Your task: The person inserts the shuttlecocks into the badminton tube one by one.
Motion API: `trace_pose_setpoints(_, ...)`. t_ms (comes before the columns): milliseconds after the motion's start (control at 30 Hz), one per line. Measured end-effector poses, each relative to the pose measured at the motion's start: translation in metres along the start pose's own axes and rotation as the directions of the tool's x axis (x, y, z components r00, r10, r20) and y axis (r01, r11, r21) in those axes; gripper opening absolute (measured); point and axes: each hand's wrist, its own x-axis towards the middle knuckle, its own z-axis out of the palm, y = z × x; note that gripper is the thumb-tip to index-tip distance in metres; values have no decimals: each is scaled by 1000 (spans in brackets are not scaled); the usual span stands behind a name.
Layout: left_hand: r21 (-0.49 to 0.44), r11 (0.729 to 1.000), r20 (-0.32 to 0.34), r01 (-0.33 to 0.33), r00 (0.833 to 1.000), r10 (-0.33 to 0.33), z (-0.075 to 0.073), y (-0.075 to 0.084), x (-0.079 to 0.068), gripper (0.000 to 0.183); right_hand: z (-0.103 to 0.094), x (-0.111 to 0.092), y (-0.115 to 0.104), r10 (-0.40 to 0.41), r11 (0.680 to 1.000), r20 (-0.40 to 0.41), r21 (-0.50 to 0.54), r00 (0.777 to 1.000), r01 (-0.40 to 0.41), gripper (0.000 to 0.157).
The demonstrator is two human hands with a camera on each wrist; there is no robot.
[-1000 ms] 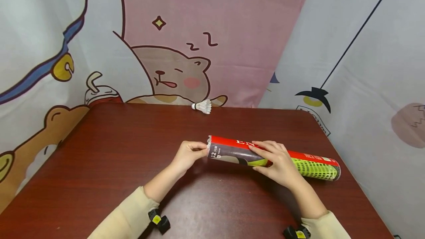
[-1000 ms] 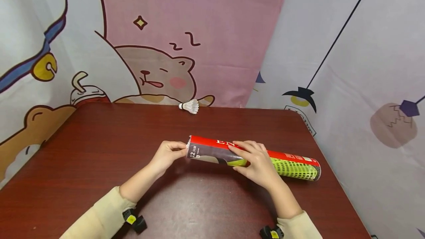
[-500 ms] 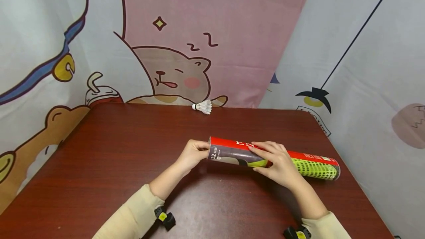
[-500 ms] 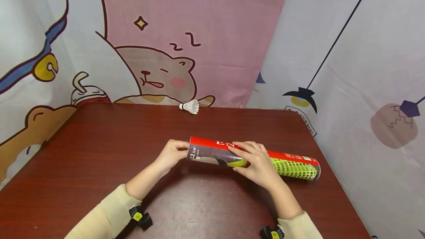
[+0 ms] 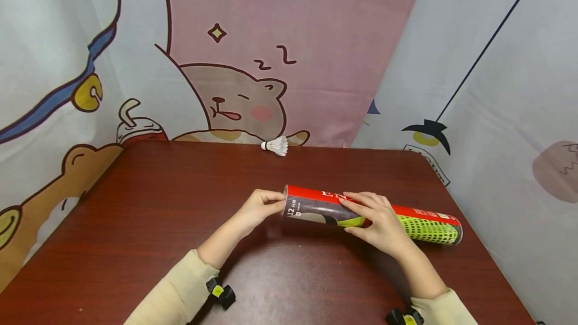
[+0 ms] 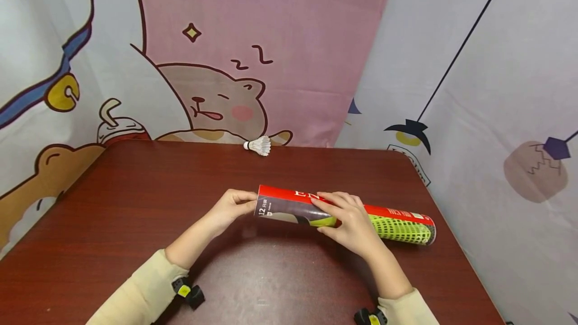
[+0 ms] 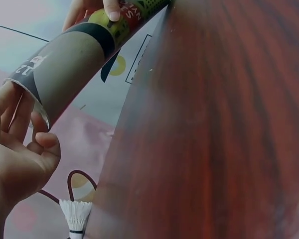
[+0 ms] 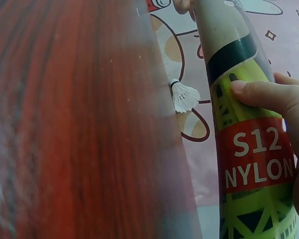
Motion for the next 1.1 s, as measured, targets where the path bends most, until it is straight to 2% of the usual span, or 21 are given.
trace_pose_setpoints(233, 22, 1000, -3, 16, 1000, -16, -5, 4, 1, 25, 0, 1, 1, 4, 1000, 5, -3, 1000, -4, 76)
trace_pose_setpoints(667, 21, 1000, -103, -13, 995, 15, -22, 5, 14, 24, 1, -1, 3, 3, 1000, 2, -5, 1000, -3, 75)
trace_pose_setpoints(767, 113, 993, -136, -26, 990, 41, -24, 14, 16, 22, 1, -1, 3, -2, 1000, -2, -2, 1000, 2, 75)
trace_pose_setpoints(900, 248, 968, -203, -37, 975, 90, -30, 14, 24, 20, 1, -1, 4, -6, 1000, -4, 7, 1000, 6, 74)
trace_pose_setpoints(1000, 289, 956, -246, -51, 961, 125, -37, 2, 33, 21, 1, -1, 4, -5, 1000, -5, 9, 1000, 5, 74)
trace_pose_setpoints(1100, 327, 943, -274, -64, 948, 159, -41, -1, 41, 22, 1, -2, 4, -4, 1000, -4, 14, 1000, 4, 74)
